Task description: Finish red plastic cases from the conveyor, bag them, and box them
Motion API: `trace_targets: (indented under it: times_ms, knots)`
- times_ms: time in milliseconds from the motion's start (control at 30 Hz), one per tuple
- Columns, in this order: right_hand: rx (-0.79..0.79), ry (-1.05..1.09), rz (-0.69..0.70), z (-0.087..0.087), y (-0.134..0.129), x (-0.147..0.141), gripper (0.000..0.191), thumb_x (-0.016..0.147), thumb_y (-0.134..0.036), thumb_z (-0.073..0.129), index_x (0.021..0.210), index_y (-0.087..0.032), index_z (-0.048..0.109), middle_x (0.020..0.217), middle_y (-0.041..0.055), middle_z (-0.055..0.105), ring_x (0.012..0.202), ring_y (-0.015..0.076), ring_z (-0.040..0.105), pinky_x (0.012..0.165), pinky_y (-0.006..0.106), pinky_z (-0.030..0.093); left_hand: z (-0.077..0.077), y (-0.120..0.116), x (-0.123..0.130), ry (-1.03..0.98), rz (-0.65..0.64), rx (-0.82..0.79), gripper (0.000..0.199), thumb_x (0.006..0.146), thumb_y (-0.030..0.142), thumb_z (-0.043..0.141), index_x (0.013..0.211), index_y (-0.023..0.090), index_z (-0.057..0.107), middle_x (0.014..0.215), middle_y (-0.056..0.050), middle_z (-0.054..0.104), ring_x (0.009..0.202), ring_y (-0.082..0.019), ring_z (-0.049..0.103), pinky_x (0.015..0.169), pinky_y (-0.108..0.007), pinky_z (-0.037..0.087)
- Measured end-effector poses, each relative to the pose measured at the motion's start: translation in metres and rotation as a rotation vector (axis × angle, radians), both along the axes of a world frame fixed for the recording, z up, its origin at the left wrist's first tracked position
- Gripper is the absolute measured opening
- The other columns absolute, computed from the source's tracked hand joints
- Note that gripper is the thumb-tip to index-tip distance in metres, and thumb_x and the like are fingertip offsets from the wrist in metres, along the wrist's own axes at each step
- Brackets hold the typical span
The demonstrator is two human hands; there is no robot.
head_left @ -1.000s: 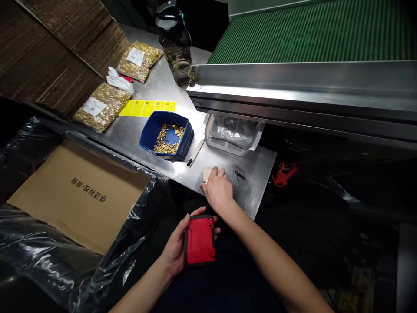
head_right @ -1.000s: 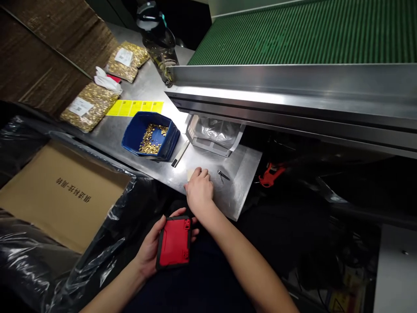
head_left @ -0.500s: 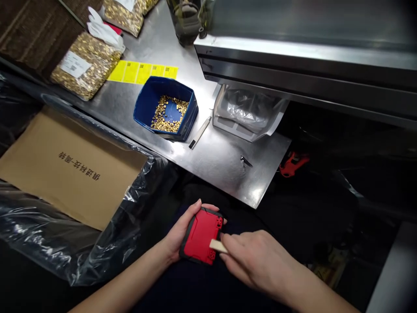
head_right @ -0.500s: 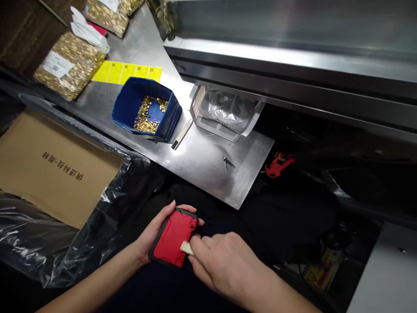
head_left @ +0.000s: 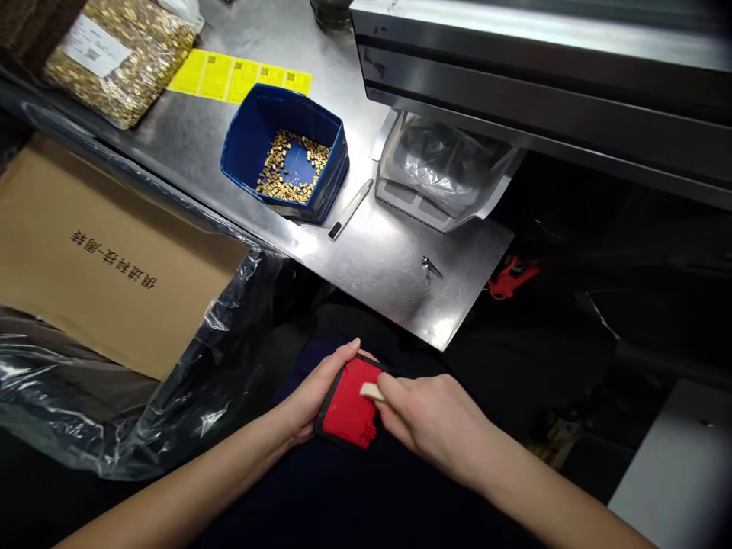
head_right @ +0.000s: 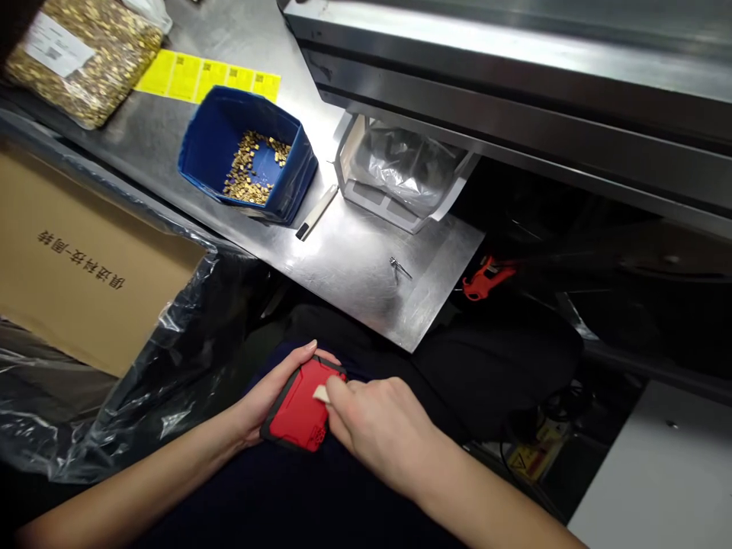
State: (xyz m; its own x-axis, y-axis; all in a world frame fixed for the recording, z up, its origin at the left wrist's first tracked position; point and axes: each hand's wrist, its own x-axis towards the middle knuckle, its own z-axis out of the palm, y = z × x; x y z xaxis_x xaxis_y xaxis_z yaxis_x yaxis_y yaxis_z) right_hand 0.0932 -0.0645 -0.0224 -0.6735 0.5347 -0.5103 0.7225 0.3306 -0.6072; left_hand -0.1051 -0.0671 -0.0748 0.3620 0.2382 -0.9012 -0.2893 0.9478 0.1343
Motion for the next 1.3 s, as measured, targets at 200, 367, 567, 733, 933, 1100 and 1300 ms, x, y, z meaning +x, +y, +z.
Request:
trace_targets:
  times_ms: [200,367,567,733,933,1100,1300]
  knots:
    - [-0.032,-0.041,-0.007,0.004,0.004,-0.005,0.015,0.107,-0.028,0.047,0.096,-0.022,0.056,0.080,-0.0006,0.075,0.064,0.0168,0.070,0.053,0.032,0.024,0.000,0.001,0.001,0.006,-0.001,-0.048,0.052,0.088,0.066,0.067,0.097,0.015,0.074,0.085,-0.010,0.076,0.069,-0.021,0.070,0.062,-0.027,0.056]
    - [-0.057,-0.085,-0.004,0.007,0.006,-0.007,0.014,0.106,-0.027,0.048,0.096,-0.022,0.056,0.079,-0.0006,0.075,0.063,0.0174,0.070,0.052,0.031,0.023,0.003,0.005,0.001,0.041,-0.013,-0.064,0.054,0.089,0.065,0.066,0.107,0.015,0.075,0.093,-0.013,0.078,0.071,-0.022,0.072,0.062,-0.029,0.058]
    - [-0.075,-0.112,0.020,0.008,0.009,-0.010,0.014,0.106,-0.026,0.048,0.096,-0.022,0.057,0.077,-0.0004,0.076,0.060,0.0170,0.070,0.051,0.032,0.020,0.000,0.004,-0.002,0.060,-0.058,-0.062,0.060,0.089,0.068,0.066,0.118,0.016,0.073,0.097,-0.013,0.078,0.075,-0.023,0.072,0.065,-0.029,0.059]
    - [-0.088,-0.159,0.000,0.008,0.015,-0.012,0.018,0.108,-0.031,0.046,0.096,-0.023,0.057,0.078,0.0007,0.077,0.062,0.0179,0.071,0.053,0.032,0.019,-0.005,0.004,-0.004,0.046,-0.056,-0.063,0.060,0.089,0.068,0.065,0.118,0.015,0.073,0.087,-0.010,0.077,0.068,-0.021,0.070,0.061,-0.028,0.057]
    - [-0.102,-0.162,-0.011,0.010,0.016,-0.015,0.020,0.108,-0.033,0.045,0.094,-0.023,0.056,0.078,0.0002,0.077,0.061,0.0177,0.071,0.053,0.033,0.019,-0.003,0.008,-0.004,0.033,-0.069,-0.072,0.059,0.090,0.066,0.065,0.119,0.015,0.073,0.096,-0.014,0.079,0.074,-0.024,0.073,0.065,-0.031,0.059]
    - [-0.129,-0.171,-0.001,0.011,0.017,-0.017,0.019,0.108,-0.032,0.045,0.096,-0.023,0.057,0.077,-0.0001,0.076,0.062,0.0174,0.071,0.053,0.032,0.020,-0.002,0.007,-0.005,0.041,-0.075,-0.047,0.058,0.090,0.065,0.066,0.121,0.017,0.072,0.097,-0.013,0.079,0.077,-0.024,0.073,0.066,-0.030,0.060]
    - [-0.144,-0.191,0.005,0.011,0.021,-0.018,0.019,0.108,-0.033,0.045,0.096,-0.023,0.056,0.077,-0.0003,0.077,0.062,0.0171,0.071,0.053,0.031,0.021,-0.002,0.009,-0.004,0.047,-0.067,-0.076,0.058,0.090,0.067,0.064,0.117,0.016,0.074,0.092,-0.012,0.078,0.070,-0.022,0.071,0.060,-0.029,0.058]
